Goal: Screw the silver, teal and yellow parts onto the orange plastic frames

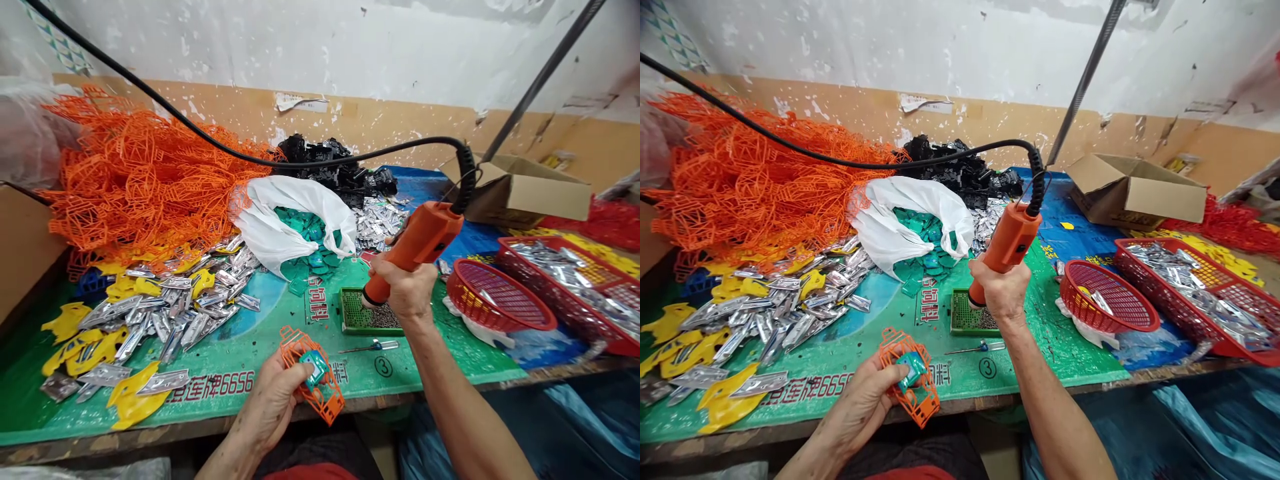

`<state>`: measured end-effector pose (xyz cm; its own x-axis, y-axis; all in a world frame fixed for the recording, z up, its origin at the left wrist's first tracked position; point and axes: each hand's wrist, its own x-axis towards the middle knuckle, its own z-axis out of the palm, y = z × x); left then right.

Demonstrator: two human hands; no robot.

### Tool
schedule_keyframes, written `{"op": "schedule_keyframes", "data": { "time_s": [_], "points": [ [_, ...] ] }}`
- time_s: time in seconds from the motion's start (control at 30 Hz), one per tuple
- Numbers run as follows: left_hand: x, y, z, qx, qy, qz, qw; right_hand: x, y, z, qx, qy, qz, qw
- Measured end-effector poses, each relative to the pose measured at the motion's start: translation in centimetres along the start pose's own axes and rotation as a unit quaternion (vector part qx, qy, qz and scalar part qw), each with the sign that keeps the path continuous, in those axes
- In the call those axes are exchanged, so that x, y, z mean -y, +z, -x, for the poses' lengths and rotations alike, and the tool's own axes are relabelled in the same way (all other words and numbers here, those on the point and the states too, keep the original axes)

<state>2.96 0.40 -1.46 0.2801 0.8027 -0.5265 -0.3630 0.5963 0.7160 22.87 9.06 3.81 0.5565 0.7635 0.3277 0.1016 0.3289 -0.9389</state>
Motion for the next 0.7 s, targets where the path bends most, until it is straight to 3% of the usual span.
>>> {"op": "schedule_keyframes", "data": {
  "time_s": [0.23, 0.37, 0.53, 0.7],
  "points": [
    [0.4, -0.1, -0.7, 0.002, 0.026, -0.020, 0.999, 0.0, -0.2, -0.5, -0.018, -0.011, 0.010, 1.000],
    [0.4, 0.2, -0.5, 0.011, 0.045, -0.007, 0.999, 2.2, -0.2, -0.1, 0.001, -0.016, -0.051, 0.999],
    [0.3, 0.6, -0.4, 0.013, 0.050, 0.016, 0.999, 6.1, 0.3, 3.3, 0.069, 0.002, -0.187, 0.980],
    [0.4, 0.2, -0.4, 0.046, 0.062, 0.048, 0.996, 7.0, 0.9, 6.5, 0.140, 0.047, -0.252, 0.956]
  ]
}}
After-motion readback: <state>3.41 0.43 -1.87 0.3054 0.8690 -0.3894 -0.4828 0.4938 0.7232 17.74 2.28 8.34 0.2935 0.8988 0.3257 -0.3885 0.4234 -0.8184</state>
